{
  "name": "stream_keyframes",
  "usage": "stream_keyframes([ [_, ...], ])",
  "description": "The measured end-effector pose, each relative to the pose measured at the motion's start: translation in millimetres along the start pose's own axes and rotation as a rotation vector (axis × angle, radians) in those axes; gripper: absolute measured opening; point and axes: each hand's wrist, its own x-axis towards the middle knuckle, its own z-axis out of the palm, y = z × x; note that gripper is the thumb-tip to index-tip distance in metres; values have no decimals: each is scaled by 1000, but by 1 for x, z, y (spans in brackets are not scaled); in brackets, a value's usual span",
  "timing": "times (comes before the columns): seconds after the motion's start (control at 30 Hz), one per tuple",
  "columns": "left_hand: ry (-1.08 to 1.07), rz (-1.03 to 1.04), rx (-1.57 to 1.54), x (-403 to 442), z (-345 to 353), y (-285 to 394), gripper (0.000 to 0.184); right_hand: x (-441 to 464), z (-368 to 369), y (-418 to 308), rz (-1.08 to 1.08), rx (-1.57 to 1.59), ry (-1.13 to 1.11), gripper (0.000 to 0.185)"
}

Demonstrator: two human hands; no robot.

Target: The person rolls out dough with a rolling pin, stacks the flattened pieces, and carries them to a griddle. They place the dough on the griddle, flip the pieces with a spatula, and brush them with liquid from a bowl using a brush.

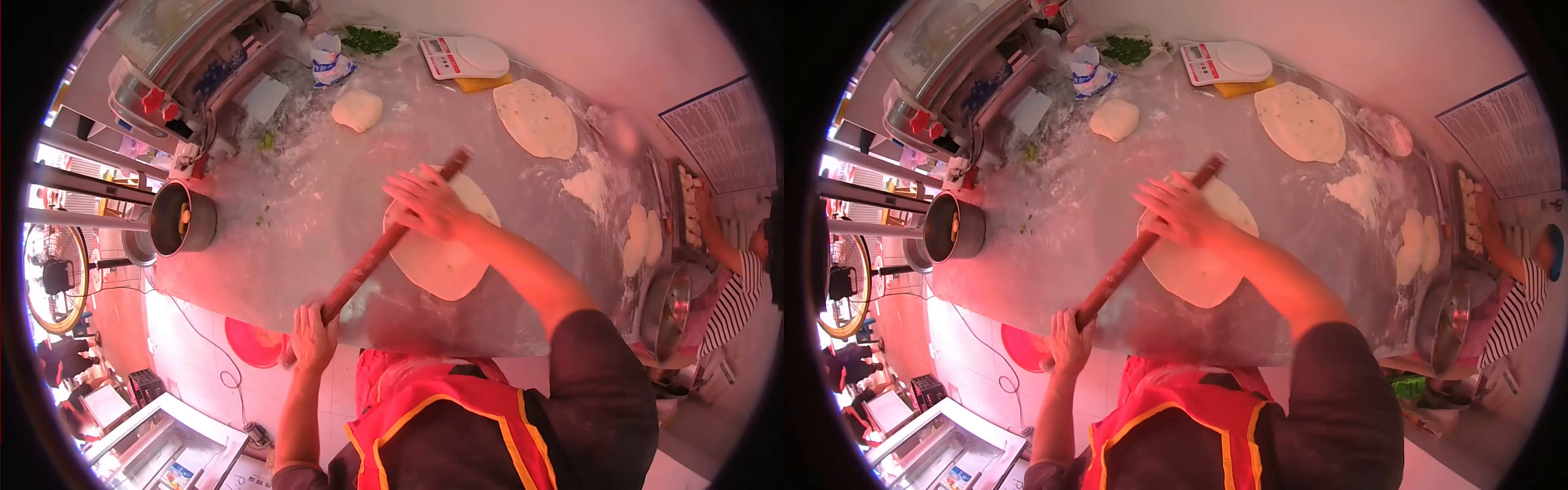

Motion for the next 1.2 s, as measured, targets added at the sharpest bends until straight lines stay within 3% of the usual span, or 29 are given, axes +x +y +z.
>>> stream_keyframes([
  [0.03, -19, 52, 3, 4, -3, 3, 40, -36, -20, 1, -17, 69, -12, 54],
  [0.13, -126, 317, 33, 52, 1, 28, 39, -159, -61, -7, 226, -81, -149, 50],
  [0.17, -156, 399, 39, 71, 10, 44, 41, -198, -71, -20, 345, -44, -158, 49],
  [0.23, 0, 562, 12, 103, 41, 73, 47, -264, -66, -61, 601, -5, -123, 46],
  [0.33, -155, 610, -16, 133, 114, 124, 58, -309, -56, -126, 1030, 64, -81, 47],
  [0.43, -359, 610, -26, 184, 161, 199, 64, -313, -61, -145, 988, 21, 70, 49],
  [0.57, -203, 774, 75, 250, 223, 288, 63, -328, -64, -123, 1079, -96, 106, 47],
  [0.67, -121, 840, 132, 259, 235, 302, 59, -336, -68, -112, 1169, 56, 79, 45],
  [0.77, -297, 918, 99, 251, 196, 267, 56, -337, -55, -139, 1116, 94, 102, 45],
  [0.8, -265, 939, 113, 242, 176, 248, 55, -331, -53, -155, 1070, 117, 102, 45],
  [0.83, -223, 964, 129, 234, 156, 225, 55, -318, -50, -168, 1020, 135, 111, 46],
  [0.9, -345, 955, 161, 204, 140, 157, 57, -296, -40, -186, 936, 151, 102, 48],
  [0.97, -423, 744, 134, 172, 96, 123, 60, -281, -31, -204, 862, 159, 46, 49],
  [1.1, -244, 594, 104, 89, 54, 33, 60, -253, -17, -215, 809, 209, -2, 51],
  [1.2, -130, 557, 127, 81, 32, 16, 61, -243, -18, -202, 740, 257, -1, 49],
])
